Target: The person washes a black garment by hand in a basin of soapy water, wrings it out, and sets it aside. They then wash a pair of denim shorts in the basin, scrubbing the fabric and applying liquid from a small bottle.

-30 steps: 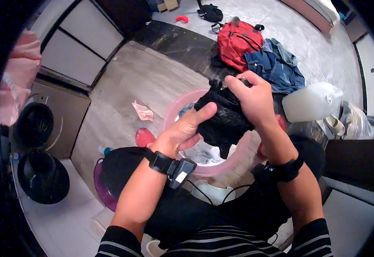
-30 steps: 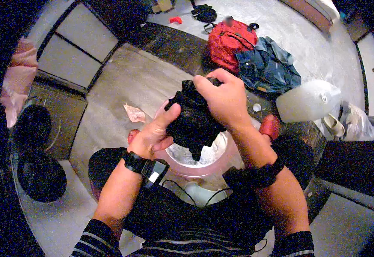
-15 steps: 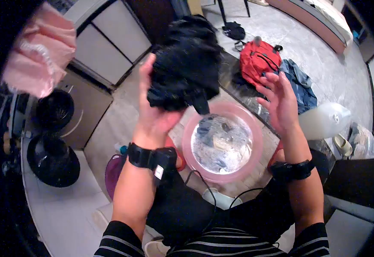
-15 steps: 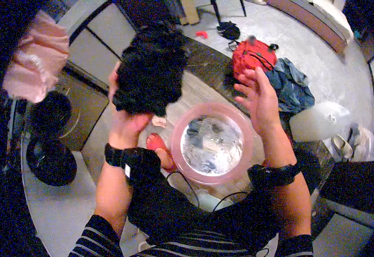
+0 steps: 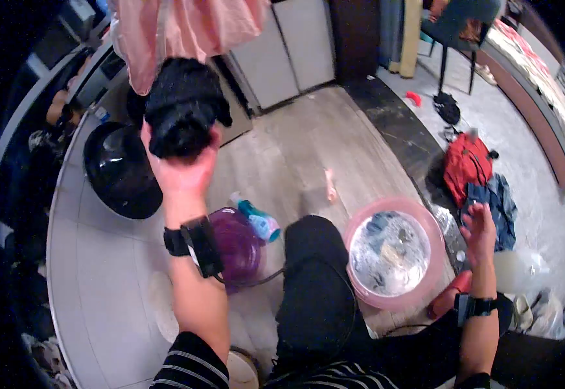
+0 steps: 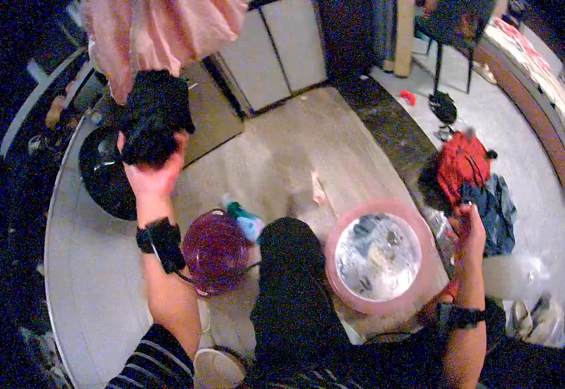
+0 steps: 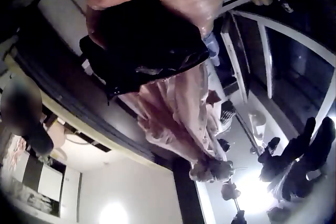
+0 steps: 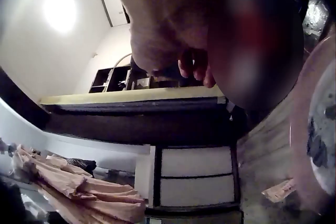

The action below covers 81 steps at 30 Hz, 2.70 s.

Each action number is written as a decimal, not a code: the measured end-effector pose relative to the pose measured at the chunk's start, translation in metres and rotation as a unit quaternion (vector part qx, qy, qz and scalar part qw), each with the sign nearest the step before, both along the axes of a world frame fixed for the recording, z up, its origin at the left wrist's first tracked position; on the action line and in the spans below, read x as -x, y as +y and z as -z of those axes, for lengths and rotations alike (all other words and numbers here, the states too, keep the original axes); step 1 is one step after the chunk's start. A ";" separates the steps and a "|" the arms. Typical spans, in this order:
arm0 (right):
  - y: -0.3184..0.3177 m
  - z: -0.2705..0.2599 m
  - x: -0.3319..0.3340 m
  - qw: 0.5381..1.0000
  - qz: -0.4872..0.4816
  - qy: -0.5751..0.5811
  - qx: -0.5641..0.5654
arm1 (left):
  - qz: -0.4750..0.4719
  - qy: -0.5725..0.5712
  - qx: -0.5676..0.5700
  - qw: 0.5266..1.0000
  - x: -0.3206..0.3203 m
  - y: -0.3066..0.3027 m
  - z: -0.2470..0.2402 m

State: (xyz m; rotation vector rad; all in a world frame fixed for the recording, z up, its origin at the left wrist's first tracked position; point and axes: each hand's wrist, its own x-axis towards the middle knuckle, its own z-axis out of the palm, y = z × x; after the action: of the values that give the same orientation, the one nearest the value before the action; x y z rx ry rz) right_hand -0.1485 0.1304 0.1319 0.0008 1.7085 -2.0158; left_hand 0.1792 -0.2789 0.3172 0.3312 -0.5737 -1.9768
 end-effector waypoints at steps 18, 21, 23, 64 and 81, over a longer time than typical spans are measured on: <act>-0.002 0.050 0.003 0.990 0.003 0.005 -0.140 | -0.003 -0.155 -0.464 0.872 -0.188 0.097 0.328; 0.012 0.065 0.007 0.984 0.008 0.012 -0.180 | 0.015 -0.190 -0.393 0.899 -0.175 0.123 0.331; 0.024 0.081 0.020 0.982 0.022 0.001 -0.190 | -0.020 -0.135 -0.363 0.922 -0.160 0.103 0.330; 0.034 0.047 -0.030 0.938 -0.178 0.119 -0.272 | 0.500 -0.245 0.176 0.812 0.200 0.205 0.084; -0.078 0.254 -0.052 0.773 -0.368 0.157 -0.493 | 0.370 -0.225 0.095 0.896 0.195 0.124 0.115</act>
State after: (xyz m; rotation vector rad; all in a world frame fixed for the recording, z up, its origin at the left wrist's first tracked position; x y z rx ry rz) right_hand -0.0964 0.0524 -0.1217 -0.5778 2.2835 -0.4419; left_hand -0.0154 -0.1552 0.2024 0.5032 -1.3384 -2.5501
